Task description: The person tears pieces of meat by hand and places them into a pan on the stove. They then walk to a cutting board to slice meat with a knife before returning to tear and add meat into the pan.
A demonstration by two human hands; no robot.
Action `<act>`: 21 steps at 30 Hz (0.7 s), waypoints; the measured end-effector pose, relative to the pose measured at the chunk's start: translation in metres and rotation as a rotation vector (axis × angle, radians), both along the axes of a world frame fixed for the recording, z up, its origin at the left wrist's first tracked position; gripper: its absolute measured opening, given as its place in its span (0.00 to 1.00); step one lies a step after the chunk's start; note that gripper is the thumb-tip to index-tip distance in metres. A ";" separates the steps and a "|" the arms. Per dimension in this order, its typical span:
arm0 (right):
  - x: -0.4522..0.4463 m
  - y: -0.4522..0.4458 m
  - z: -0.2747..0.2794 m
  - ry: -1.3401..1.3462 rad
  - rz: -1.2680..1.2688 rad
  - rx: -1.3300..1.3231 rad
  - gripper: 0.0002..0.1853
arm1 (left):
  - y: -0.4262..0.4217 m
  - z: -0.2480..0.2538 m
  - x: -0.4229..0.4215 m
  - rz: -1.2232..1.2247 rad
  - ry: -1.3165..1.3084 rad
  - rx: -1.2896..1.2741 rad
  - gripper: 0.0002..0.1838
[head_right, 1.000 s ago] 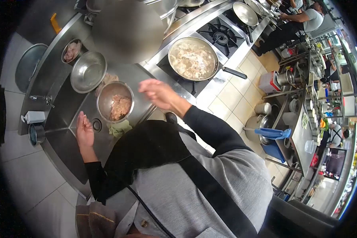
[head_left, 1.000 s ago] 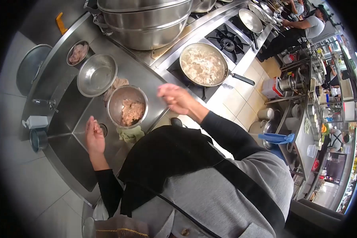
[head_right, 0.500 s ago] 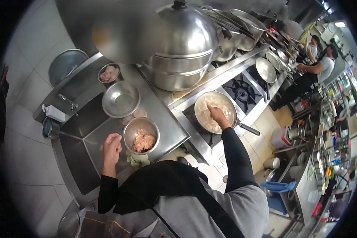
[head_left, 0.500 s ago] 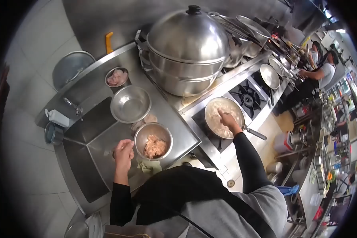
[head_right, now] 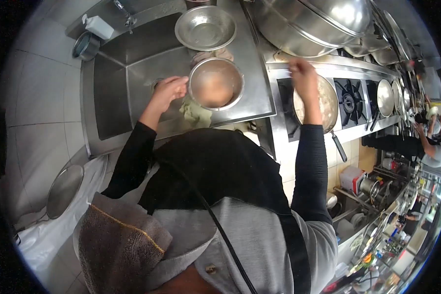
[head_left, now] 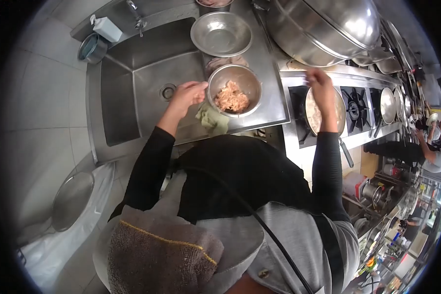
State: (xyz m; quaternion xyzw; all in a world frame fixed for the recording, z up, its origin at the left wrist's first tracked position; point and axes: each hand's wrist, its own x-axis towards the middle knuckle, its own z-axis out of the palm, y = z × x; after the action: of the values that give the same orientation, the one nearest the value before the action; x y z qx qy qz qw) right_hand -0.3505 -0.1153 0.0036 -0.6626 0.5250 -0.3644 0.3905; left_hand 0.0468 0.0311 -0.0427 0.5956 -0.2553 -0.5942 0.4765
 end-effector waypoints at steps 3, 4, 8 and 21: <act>0.099 0.032 0.017 0.197 0.581 -0.215 0.13 | -0.005 -0.015 -0.005 -0.041 -0.026 -0.026 0.10; 0.120 0.036 -0.005 0.334 0.664 -0.103 0.15 | -0.008 -0.020 -0.008 -0.051 -0.054 -0.047 0.10; 0.197 0.054 -0.056 1.042 0.816 0.048 0.25 | -0.010 -0.020 -0.009 -0.053 -0.080 -0.027 0.10; 0.165 0.044 0.018 0.667 0.626 -0.084 0.13 | -0.002 -0.017 -0.016 -0.076 -0.273 -0.143 0.19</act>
State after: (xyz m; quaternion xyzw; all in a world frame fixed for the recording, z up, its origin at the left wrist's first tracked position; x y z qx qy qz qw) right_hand -0.1851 -0.0717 0.0212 -0.8856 0.3814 -0.0167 0.2644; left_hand 0.0308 0.0287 -0.0599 0.6250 -0.3818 -0.5057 0.4559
